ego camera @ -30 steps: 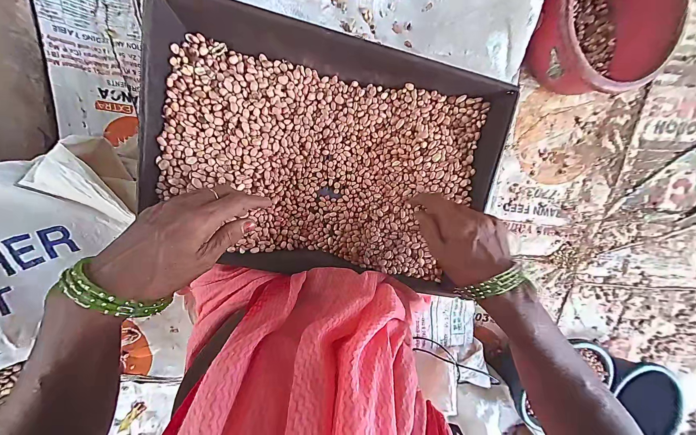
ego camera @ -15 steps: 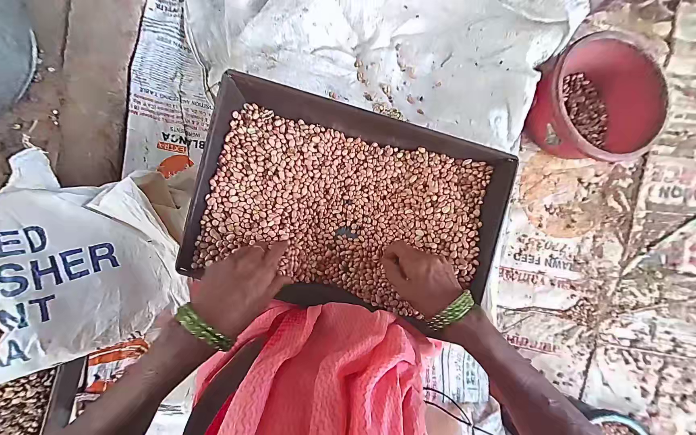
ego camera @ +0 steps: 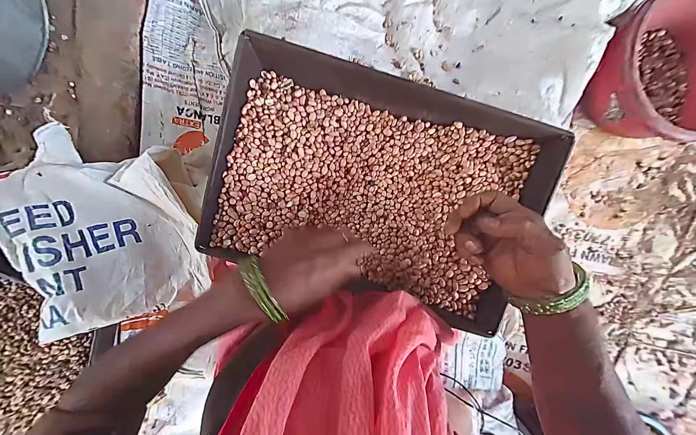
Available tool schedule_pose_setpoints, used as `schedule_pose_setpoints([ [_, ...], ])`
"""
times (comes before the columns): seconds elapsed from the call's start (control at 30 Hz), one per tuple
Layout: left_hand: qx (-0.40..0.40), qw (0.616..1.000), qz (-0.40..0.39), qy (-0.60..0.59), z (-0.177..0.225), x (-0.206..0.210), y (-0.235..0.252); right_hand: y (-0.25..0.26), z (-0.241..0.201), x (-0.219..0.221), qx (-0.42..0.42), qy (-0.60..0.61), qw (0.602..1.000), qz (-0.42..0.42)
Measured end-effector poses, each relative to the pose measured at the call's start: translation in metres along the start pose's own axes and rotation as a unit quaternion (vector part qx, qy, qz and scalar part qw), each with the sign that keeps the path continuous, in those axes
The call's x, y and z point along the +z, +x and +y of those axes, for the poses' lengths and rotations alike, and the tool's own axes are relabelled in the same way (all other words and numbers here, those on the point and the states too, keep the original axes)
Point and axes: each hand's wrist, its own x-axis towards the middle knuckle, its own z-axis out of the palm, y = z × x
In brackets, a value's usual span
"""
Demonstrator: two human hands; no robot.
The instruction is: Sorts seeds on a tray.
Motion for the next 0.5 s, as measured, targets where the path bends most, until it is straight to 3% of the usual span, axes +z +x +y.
schedule_pose_setpoints([
  [0.1, -0.18, 0.979, 0.002, 0.099, -0.029, -0.036, 0.012, 0.008, 0.001, 0.013, 0.006, -0.073, 0.997, 0.031],
  [0.2, -0.236, 0.963, -0.061, 0.116, -0.04, -0.044, 0.05, 0.015, 0.002, 0.029, -0.011, -0.172, 0.984, 0.04],
  [0.27, -0.191, 0.973, -0.08, 0.099, -0.039, -0.033, 0.079, 0.018, 0.005, 0.041, -0.037, -0.264, 0.963, 0.033],
  [0.37, -0.051, 0.996, -0.071, -0.011, -0.037, -0.026, 0.117, 0.024, 0.019, 0.062, -0.057, -0.399, 0.915, 0.012],
  [0.5, 0.02, 0.992, 0.019, -0.121, -0.015, -0.062, 0.112, 0.032, 0.045, 0.096, -0.084, -0.559, 0.823, -0.058],
])
